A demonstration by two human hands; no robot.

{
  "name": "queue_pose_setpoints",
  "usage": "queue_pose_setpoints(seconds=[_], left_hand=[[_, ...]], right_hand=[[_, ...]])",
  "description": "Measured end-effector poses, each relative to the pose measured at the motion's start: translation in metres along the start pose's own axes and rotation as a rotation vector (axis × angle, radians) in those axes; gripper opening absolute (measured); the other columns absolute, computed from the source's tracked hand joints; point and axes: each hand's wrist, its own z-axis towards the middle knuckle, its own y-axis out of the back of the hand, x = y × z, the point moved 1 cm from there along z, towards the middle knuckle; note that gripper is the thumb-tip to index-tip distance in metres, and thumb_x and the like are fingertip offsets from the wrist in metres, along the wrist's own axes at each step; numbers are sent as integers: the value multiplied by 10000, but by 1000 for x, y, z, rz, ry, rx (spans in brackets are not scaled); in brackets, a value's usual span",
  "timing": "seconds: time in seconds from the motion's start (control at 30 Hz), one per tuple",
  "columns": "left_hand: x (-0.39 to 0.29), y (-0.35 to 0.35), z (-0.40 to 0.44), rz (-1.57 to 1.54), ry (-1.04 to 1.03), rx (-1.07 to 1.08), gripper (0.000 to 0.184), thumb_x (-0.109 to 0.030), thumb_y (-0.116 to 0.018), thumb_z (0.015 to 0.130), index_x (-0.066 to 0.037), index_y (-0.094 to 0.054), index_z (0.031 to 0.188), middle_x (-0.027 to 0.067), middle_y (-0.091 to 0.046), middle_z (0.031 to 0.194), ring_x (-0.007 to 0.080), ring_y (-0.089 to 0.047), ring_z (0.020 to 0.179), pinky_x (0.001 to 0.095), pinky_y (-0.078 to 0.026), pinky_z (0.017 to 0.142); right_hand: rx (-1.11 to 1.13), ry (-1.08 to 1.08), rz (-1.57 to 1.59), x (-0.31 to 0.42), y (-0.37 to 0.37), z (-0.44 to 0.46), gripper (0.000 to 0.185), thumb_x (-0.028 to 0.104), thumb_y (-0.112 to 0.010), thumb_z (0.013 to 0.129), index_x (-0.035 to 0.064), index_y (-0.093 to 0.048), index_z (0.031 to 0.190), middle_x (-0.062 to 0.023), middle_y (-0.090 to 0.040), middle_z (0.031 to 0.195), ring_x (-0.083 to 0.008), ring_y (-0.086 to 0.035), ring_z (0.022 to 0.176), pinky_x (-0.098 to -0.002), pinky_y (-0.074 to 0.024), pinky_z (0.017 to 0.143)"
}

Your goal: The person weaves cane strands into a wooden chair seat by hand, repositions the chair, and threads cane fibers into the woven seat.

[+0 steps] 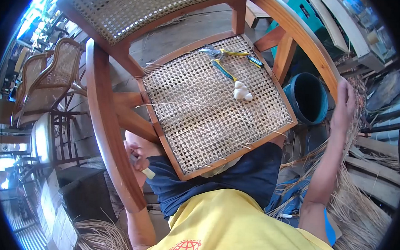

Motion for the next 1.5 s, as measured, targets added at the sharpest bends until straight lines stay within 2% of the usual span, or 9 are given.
queue_pose_setpoints(seconds=[0.1, 0.27, 0.37, 0.57, 0.7, 0.93, 1.03, 1.23, 1.5], left_hand=[[-29, -13, -23, -445, -145, 427, 572, -475, -519, 1041, 34, -554, 1298, 158, -662, 1048, 115, -475, 569, 243, -332, 470], [-52, -53, -45, -361, -157, 690, 748, -573, -500, 999, 78, -474, 1366, 194, -651, 937, 139, -507, 602, 249, -352, 464], [-54, -60, -48, -324, -189, 366, 736, -537, -470, 1017, 103, -441, 1379, 142, -610, 833, 137, -457, 541, 286, -358, 428], [-69, -77, -58, -149, -247, 341, 690, -520, -491, 1002, 101, -530, 1302, 36, -503, 685, 107, -452, 547, 245, -335, 448], [-79, -80, -41, -96, -329, 244, 679, -515, -485, 1011, 98, -535, 1299, 25, -510, 683, 91, -457, 544, 241, -336, 434], [-119, -54, 42, 15, -247, 811, 683, -525, -501, 977, 82, -541, 1288, 18, -574, 720, 144, -505, 499, 259, -392, 415], [-128, -58, 63, 76, -233, 762, 666, -518, -475, 977, 77, -538, 1267, 28, -556, 723, 157, -469, 490, 278, -353, 393], [-134, -68, 76, 2, -181, 758, 630, -452, -413, 1027, 142, -581, 1153, 54, -546, 677, 116, -380, 460, 269, -224, 382], [-131, -78, 68, 66, -240, 616, 593, -434, -443, 1016, 134, -605, 1072, 57, -536, 634, 106, -321, 426, 253, -210, 384]], right_hand=[[-263, 240, -205, -14, -20, 4, 338, 282, -662, 1009, -7, -663, 1182, -97, -697, 1125, -169, -668, 1009, -318, -546, 884], [-107, 87, -187, 1, -9, 5, 431, 387, -673, 991, 18, -647, 1211, -99, -693, 1092, -131, -687, 838, -301, -566, 683], [102, 83, -424, 18, 1, 3, 566, 549, -665, 946, 22, -664, 1153, -93, -701, 955, -137, -681, 682, -262, -526, 622], [127, 47, -612, 17, 13, 2, 677, 680, -593, 911, 18, -674, 1025, -211, -719, 912, -404, -698, 947, -463, -520, 852], [165, 123, -632, 16, 21, -8, 698, 675, -578, 921, -8, -663, 1036, -256, -715, 949, -436, -689, 988, -485, -518, 878], [206, 216, -747, 29, 26, -19, 736, 687, -530, 934, -27, -648, 1064, -317, -699, 1007, -491, -654, 1050, -520, -508, 908], [209, 269, -832, 18, 23, -1, 811, 723, -498, 924, -56, -646, 1093, -341, -687, 1024, -493, -655, 1053, -518, -511, 911], [296, 254, -818, 26, 18, 12, 914, 784, -442, 898, -88, -683, 1028, -132, -677, 625, -253, -720, 625, -389, -581, 699], [278, 244, -740, 13, 11, 29, 855, 807, -532, 856, -36, -670, 830, -48, -612, 607, -133, -590, 490, -289, -474, 467]])
